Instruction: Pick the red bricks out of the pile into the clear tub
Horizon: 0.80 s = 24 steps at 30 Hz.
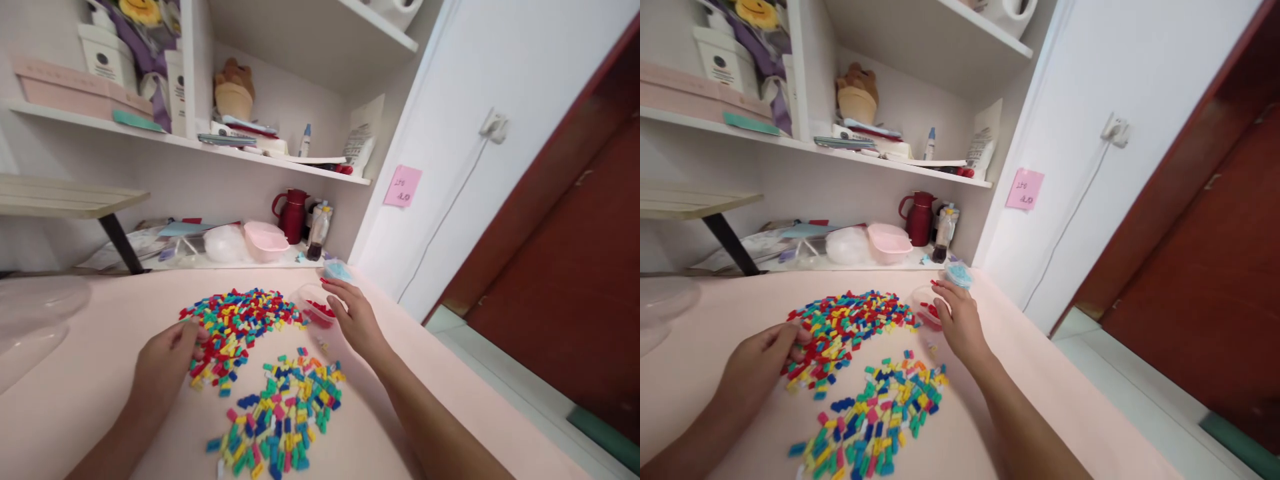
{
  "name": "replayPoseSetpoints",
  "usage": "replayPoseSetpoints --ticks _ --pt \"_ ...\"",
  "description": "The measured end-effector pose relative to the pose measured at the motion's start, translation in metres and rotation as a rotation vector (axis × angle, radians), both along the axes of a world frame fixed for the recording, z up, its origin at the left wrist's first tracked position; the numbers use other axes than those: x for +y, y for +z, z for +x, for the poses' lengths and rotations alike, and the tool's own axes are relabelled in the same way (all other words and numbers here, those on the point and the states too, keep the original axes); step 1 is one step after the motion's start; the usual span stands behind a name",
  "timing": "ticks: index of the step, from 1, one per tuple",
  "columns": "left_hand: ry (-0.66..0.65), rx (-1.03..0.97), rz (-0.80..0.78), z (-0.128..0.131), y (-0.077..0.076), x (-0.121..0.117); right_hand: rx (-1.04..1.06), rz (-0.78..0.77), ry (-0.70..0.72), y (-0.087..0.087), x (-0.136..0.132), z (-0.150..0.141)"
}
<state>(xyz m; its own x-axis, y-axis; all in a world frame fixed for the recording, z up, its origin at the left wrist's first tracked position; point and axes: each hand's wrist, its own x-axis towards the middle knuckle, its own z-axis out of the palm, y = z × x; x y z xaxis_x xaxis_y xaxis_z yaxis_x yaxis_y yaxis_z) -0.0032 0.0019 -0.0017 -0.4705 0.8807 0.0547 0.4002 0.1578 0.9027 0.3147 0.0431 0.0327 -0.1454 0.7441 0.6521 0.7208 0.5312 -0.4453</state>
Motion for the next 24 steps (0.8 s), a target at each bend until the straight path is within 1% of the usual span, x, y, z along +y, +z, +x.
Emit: replayPoseSetpoints --ticks 3,6,10,12,16,21,24 --pt "0.008 0.007 -0.007 0.000 0.001 0.002 0.004 -0.032 -0.055 -0.005 0.006 0.006" --pt "0.018 -0.002 -0.027 -0.001 0.002 0.002 -0.005 -0.050 -0.084 -0.009 0.006 0.005" --pt "0.019 0.011 -0.042 -0.003 0.001 0.003 0.025 -0.016 -0.083 -0.006 0.001 0.000" --pt "0.026 0.014 -0.022 -0.003 0.000 0.003 0.055 0.005 -0.029 -0.004 -0.002 -0.003" --pt "0.000 -0.024 0.024 0.001 0.003 -0.001 0.060 0.011 0.144 -0.004 -0.011 -0.015" --pt "-0.010 -0.063 0.063 0.007 0.006 -0.004 -0.084 -0.014 0.403 -0.013 -0.026 -0.038" --pt "-0.026 -0.086 0.083 0.007 0.004 -0.005 -0.206 -0.060 0.508 -0.016 -0.037 -0.050"
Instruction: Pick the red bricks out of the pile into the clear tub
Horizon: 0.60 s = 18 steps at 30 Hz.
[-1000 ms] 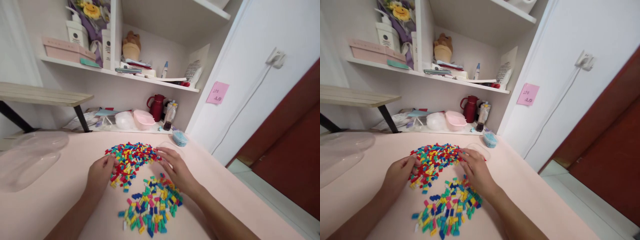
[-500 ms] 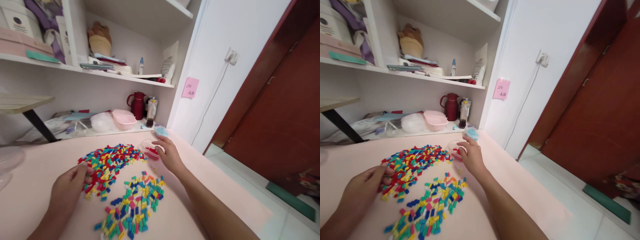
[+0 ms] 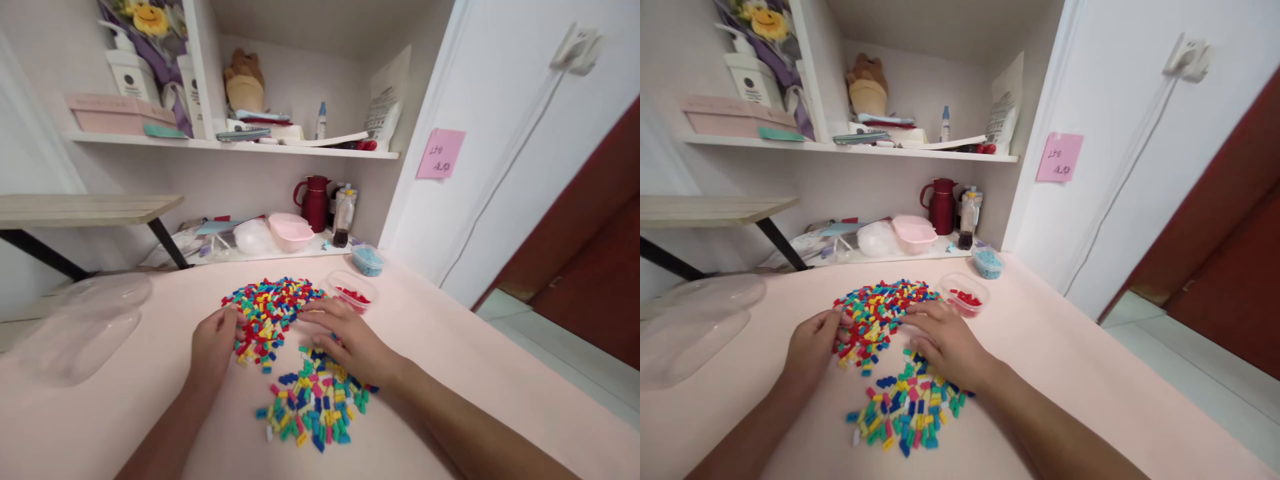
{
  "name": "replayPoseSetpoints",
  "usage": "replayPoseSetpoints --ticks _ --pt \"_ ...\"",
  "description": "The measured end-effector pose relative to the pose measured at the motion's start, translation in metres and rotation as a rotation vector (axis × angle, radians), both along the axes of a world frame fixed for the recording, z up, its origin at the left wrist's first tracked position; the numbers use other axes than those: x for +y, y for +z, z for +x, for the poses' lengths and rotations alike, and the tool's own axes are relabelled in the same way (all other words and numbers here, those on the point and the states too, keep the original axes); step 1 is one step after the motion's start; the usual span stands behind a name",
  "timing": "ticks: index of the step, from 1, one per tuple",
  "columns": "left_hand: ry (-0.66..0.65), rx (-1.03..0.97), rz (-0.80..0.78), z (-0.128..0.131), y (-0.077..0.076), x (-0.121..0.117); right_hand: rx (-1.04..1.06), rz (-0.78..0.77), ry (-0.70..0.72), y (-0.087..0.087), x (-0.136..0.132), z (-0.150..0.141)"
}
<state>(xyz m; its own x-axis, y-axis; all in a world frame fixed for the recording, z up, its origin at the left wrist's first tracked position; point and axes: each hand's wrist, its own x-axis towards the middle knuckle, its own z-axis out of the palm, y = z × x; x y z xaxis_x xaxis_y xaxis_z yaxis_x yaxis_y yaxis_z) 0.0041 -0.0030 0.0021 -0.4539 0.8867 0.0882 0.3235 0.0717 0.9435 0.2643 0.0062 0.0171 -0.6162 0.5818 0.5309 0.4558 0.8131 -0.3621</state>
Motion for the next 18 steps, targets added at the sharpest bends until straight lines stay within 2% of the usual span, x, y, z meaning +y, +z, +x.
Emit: replayPoseSetpoints --ticks 10,15,18 --pt "-0.041 -0.026 0.071 0.004 -0.001 -0.001 -0.311 -0.176 0.200 0.004 -0.026 -0.032" --pt "-0.101 -0.088 0.088 0.004 -0.002 0.000 -0.371 -0.164 0.260 0.003 -0.028 -0.040" --pt "-0.102 -0.088 0.095 0.005 -0.002 -0.001 -0.379 -0.155 0.246 0.002 -0.025 -0.039"
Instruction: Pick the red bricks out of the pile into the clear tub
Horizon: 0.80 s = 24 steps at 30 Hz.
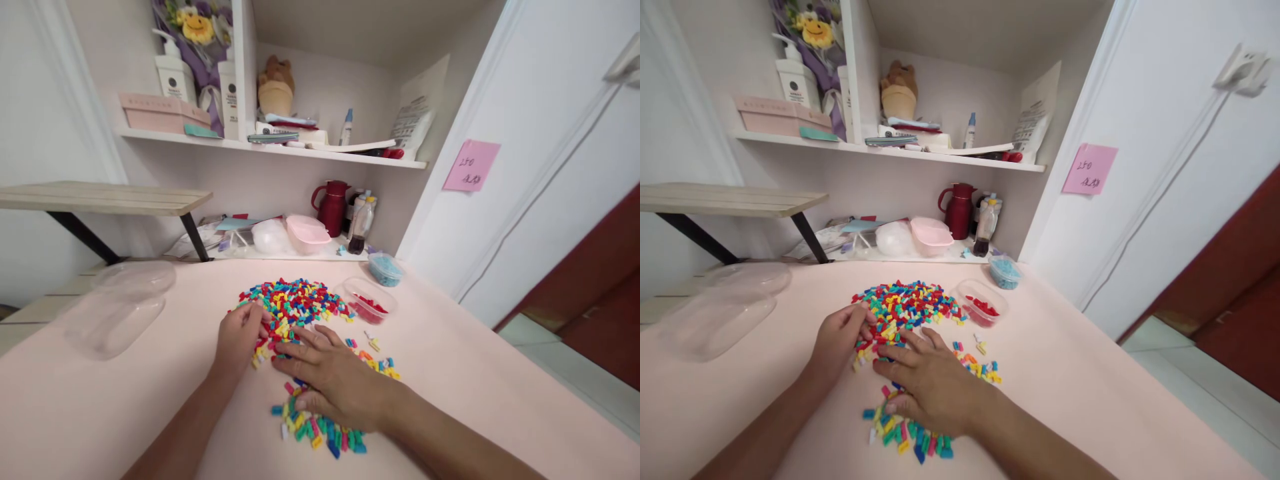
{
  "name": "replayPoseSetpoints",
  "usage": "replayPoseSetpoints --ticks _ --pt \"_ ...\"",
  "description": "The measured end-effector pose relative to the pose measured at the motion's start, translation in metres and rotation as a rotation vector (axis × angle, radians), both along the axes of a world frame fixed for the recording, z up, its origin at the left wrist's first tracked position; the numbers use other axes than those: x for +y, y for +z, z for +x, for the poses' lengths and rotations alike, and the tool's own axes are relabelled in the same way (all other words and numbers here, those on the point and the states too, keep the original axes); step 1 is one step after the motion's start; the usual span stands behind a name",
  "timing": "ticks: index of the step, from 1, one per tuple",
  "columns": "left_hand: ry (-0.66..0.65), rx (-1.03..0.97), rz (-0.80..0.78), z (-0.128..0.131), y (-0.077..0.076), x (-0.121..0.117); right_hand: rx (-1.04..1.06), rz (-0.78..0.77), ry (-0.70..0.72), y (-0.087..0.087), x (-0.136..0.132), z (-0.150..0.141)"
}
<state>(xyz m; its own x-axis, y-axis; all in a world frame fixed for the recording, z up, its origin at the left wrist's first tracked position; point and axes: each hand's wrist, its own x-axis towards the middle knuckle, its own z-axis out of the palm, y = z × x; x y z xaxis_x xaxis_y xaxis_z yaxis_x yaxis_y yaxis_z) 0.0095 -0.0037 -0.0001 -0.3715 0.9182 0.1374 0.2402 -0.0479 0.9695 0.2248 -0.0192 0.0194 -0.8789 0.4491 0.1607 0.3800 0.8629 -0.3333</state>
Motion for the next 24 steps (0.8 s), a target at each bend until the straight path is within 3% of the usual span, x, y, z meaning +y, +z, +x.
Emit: replayPoseSetpoints --ticks 6,12,24 --pt "0.018 -0.043 -0.015 0.001 0.000 0.000 0.160 -0.017 -0.019 0.005 0.012 0.018" --pt "0.039 0.006 -0.034 -0.004 -0.006 0.003 0.381 -0.052 -0.275 -0.006 0.030 0.033" --pt "0.040 0.027 -0.037 -0.003 -0.005 0.003 0.026 0.078 -0.309 -0.013 0.022 0.017"
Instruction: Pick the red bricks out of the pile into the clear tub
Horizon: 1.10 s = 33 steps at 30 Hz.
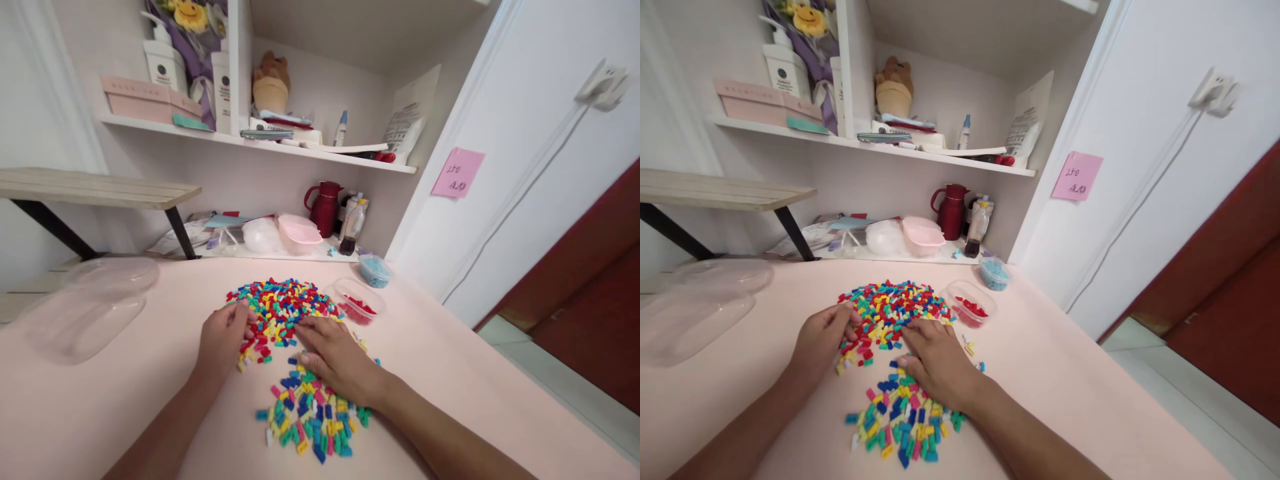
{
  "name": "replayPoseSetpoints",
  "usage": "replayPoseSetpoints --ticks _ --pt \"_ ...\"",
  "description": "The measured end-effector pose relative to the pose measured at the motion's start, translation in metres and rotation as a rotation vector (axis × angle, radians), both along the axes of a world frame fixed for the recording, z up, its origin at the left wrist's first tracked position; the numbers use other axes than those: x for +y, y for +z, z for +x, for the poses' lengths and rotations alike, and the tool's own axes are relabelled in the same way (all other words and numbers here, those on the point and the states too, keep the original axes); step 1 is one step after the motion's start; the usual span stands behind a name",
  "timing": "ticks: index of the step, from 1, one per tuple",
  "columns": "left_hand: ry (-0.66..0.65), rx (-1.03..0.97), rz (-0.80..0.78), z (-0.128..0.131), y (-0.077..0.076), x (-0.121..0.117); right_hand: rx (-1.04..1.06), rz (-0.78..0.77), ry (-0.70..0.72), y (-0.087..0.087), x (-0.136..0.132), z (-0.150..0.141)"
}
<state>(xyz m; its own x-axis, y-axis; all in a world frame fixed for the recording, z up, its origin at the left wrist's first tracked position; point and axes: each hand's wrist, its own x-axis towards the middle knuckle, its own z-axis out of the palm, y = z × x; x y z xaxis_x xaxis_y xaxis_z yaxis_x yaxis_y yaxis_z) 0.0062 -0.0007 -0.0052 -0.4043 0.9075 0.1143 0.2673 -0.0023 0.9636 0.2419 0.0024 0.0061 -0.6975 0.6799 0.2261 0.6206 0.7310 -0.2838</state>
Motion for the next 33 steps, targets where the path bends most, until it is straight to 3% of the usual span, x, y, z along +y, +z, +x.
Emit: replayPoseSetpoints --ticks 8,18,23,33 --pt "0.003 0.029 -0.018 -0.003 -0.004 0.002 -0.044 -0.003 0.039 0.004 -0.001 -0.002" --pt "0.015 -0.016 -0.036 0.001 0.005 -0.002 0.205 -0.140 0.034 0.007 0.014 0.025" --pt "0.020 -0.024 -0.036 0.001 0.006 -0.001 0.235 -0.147 0.013 0.012 0.018 0.034" --pt "0.160 -0.037 0.027 -0.005 0.001 -0.001 0.190 -0.093 0.130 0.007 0.022 0.036"
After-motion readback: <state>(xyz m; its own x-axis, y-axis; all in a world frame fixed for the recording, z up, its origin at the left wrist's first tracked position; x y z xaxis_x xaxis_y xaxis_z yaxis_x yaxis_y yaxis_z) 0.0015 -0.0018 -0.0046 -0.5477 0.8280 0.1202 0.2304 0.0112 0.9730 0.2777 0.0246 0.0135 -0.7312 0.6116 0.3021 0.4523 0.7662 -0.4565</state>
